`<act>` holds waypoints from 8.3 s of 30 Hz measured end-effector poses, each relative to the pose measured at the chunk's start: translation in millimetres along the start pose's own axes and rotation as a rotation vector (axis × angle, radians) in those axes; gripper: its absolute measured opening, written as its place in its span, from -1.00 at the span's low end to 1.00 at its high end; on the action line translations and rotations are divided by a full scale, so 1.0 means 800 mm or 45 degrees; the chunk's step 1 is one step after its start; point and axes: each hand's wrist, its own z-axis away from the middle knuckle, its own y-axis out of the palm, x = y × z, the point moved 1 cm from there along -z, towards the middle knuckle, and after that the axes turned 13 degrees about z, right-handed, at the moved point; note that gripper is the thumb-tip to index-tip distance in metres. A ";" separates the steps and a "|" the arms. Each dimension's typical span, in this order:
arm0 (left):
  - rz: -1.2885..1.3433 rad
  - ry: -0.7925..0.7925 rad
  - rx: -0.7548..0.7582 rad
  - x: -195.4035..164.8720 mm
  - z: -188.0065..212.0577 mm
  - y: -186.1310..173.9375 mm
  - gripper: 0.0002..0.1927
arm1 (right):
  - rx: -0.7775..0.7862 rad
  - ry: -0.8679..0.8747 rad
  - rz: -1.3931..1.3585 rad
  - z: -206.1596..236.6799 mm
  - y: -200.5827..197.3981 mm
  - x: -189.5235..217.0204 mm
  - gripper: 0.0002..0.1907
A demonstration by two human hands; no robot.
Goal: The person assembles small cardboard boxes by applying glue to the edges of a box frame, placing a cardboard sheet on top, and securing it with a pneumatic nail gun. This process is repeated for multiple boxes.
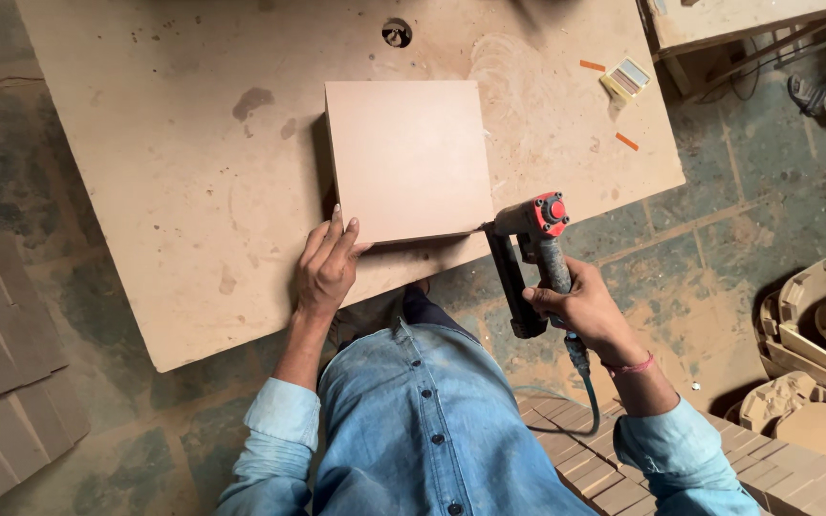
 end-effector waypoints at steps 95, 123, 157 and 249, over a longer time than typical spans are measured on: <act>0.073 -0.073 -0.135 0.000 -0.006 -0.025 -0.63 | 0.033 -0.137 0.052 -0.019 0.017 0.026 -0.50; 0.435 -0.248 0.000 0.027 0.005 -0.050 -0.59 | 0.241 -0.292 0.234 -0.004 0.117 0.098 -0.61; 0.263 -0.522 0.476 0.060 -0.197 -0.087 -0.33 | 0.003 -0.086 -0.294 -0.082 0.049 0.038 -0.61; 0.323 -0.345 0.126 -0.026 -0.058 -0.017 -0.63 | -0.314 -0.153 -0.371 -0.046 -0.014 0.017 -0.68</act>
